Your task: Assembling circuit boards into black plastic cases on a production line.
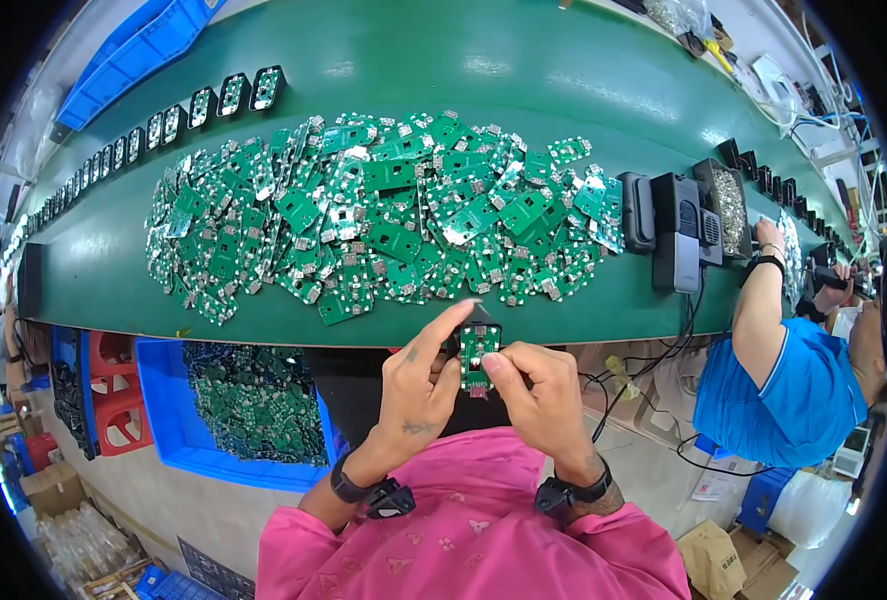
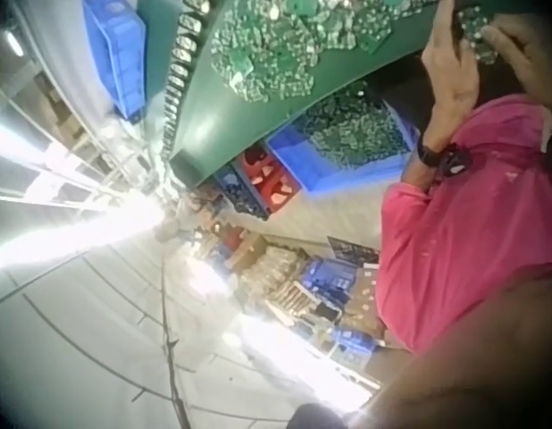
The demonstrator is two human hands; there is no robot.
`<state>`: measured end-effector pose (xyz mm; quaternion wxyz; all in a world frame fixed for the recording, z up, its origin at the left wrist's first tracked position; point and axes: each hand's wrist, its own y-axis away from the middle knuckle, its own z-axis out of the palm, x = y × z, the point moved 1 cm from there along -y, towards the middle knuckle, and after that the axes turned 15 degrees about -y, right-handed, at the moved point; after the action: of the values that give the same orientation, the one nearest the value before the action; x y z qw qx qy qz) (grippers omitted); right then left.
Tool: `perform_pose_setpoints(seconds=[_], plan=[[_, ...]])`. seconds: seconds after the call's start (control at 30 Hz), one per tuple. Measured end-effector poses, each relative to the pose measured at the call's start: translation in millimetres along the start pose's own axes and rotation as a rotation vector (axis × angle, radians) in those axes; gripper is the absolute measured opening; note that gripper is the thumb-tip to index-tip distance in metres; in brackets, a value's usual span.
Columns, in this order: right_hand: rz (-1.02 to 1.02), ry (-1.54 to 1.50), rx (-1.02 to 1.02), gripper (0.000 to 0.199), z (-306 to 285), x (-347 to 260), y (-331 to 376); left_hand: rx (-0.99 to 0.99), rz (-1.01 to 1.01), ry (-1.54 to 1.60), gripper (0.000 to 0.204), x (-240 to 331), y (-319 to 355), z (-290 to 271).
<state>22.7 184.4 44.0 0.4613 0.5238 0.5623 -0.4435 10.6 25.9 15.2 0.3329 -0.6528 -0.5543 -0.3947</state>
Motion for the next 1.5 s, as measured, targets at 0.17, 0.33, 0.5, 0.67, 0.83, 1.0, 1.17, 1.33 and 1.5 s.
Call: perform_pose_setpoints(seconds=[0.17,0.33,0.5,0.67,0.83,1.0,1.17,1.33,1.5], plan=[[-0.046,0.088,0.011,0.022,1.3,2.9,0.8,-0.183,0.094,0.267,0.056,-14.6,-4.5,-4.0],[-0.114,0.203,0.053,0.024,7.6,7.8,1.0,-0.183,-0.026,0.529,0.042,-12.0,-1.6,-3.3],[0.103,-0.032,0.146,0.028,17.9,7.8,-0.9,-0.072,-0.131,0.481,0.032,-9.4,-2.8,2.8],[-0.087,-0.101,-0.014,0.047,18.2,8.5,-4.8,0.006,0.02,0.284,0.03,-1.0,2.0,-2.0],[-0.143,-0.157,0.059,0.04,23.4,25.3,-12.8,0.098,0.103,0.168,0.027,-8.3,-6.7,2.8],[-0.062,-0.201,-0.061,0.041,27.7,4.8,-28.0,0.172,0.038,0.304,0.027,-6.3,-9.0,-10.2],[0.005,-0.141,-0.109,0.042,25.1,-0.5,-35.8,-0.03,-0.157,0.511,0.032,-3.8,-20.4,-22.1],[0.012,-0.035,-0.132,0.043,21.4,-4.7,-37.6,-0.108,-0.188,0.557,0.032,-1.6,-21.5,-24.3],[-0.006,0.004,-0.116,0.041,22.8,-2.4,-37.2,-0.121,-0.15,0.509,0.036,-4.7,-22.7,-22.2]])
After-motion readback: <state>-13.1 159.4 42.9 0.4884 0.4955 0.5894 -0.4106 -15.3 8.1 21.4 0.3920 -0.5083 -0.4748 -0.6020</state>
